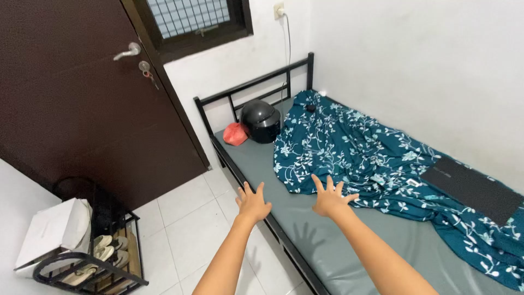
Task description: Coiling a laptop power adapter, placing it in a desk drawer, and kemudian tying a plastic bag.
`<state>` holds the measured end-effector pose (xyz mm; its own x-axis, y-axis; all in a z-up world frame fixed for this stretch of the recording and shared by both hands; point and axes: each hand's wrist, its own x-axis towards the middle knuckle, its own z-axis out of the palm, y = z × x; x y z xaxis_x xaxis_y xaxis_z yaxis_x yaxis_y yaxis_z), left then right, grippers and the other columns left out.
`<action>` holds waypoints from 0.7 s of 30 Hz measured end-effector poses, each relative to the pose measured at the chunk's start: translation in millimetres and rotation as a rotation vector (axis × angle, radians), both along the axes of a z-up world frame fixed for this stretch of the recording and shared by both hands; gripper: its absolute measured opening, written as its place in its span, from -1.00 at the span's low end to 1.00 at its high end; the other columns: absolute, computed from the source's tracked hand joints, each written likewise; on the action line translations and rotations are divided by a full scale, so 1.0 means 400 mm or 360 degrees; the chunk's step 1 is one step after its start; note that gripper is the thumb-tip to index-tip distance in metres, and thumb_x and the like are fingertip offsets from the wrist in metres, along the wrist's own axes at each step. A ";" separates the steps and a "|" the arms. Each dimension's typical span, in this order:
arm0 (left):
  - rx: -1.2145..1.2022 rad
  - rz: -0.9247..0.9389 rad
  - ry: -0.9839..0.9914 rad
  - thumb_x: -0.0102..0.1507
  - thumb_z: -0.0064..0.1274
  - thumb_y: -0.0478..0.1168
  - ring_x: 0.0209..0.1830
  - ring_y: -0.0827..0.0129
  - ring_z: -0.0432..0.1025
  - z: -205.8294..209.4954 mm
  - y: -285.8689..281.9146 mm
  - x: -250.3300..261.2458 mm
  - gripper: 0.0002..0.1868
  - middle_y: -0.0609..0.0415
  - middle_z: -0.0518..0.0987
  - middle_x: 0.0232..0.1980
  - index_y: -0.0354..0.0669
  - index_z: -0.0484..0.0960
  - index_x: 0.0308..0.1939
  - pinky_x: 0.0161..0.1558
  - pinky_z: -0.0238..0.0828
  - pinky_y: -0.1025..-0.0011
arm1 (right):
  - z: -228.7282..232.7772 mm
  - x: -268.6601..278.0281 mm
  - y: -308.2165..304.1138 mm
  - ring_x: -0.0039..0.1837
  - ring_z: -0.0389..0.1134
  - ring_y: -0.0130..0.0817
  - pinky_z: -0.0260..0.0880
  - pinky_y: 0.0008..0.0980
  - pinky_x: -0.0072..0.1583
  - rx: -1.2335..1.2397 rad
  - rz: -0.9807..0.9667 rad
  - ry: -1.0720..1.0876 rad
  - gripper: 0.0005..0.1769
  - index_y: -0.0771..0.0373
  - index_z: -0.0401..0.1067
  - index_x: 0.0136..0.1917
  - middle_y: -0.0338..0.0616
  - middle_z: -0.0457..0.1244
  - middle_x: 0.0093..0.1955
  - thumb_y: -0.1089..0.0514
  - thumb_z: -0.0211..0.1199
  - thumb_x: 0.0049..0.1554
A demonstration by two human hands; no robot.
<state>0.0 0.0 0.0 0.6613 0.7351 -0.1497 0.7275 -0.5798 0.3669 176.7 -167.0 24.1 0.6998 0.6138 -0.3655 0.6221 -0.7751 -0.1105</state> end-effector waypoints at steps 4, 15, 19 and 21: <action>-0.0035 -0.0008 0.0046 0.23 0.10 0.04 0.64 -0.38 -0.38 -0.018 0.105 0.028 -0.09 -0.39 -0.31 0.65 0.19 0.01 0.61 0.52 -0.29 -0.27 | -0.027 0.036 0.113 0.72 -0.44 0.24 -0.30 0.77 0.35 0.0017 -0.0004 -0.0004 0.22 -0.54 -0.56 0.65 -0.19 -0.53 0.77 -0.13 0.33 0.13; -0.0060 -0.0025 0.0169 0.22 0.17 0.06 0.64 -0.41 -0.37 -0.069 0.427 0.293 -0.03 -0.39 -0.33 0.66 0.29 -0.04 0.62 0.53 -0.29 -0.24 | -0.133 0.353 0.374 0.71 -0.45 0.22 -0.32 0.78 0.34 0.0033 -0.0222 0.0046 0.26 -0.59 -0.52 0.64 -0.22 -0.52 0.77 -0.24 0.40 0.06; -0.0063 -0.0138 0.0290 0.24 0.15 0.06 0.64 -0.42 -0.42 -0.097 0.545 0.439 -0.03 -0.38 -0.38 0.66 0.32 -0.07 0.62 0.52 -0.33 -0.28 | -0.169 0.539 0.443 0.72 -0.46 0.20 -0.33 0.78 0.34 0.0066 -0.0369 0.0114 0.27 -0.61 -0.52 0.64 -0.25 -0.52 0.77 -0.25 0.41 0.05; 0.0006 -0.0175 0.0309 0.21 0.19 0.11 0.65 -0.39 -0.40 -0.089 0.606 0.523 -0.01 -0.37 -0.36 0.66 0.30 -0.05 0.62 0.53 -0.31 -0.28 | -0.195 0.626 0.461 0.72 -0.46 0.20 -0.33 0.77 0.34 0.0030 -0.0466 0.0162 0.30 -0.62 -0.52 0.64 -0.26 -0.52 0.77 -0.22 0.43 0.04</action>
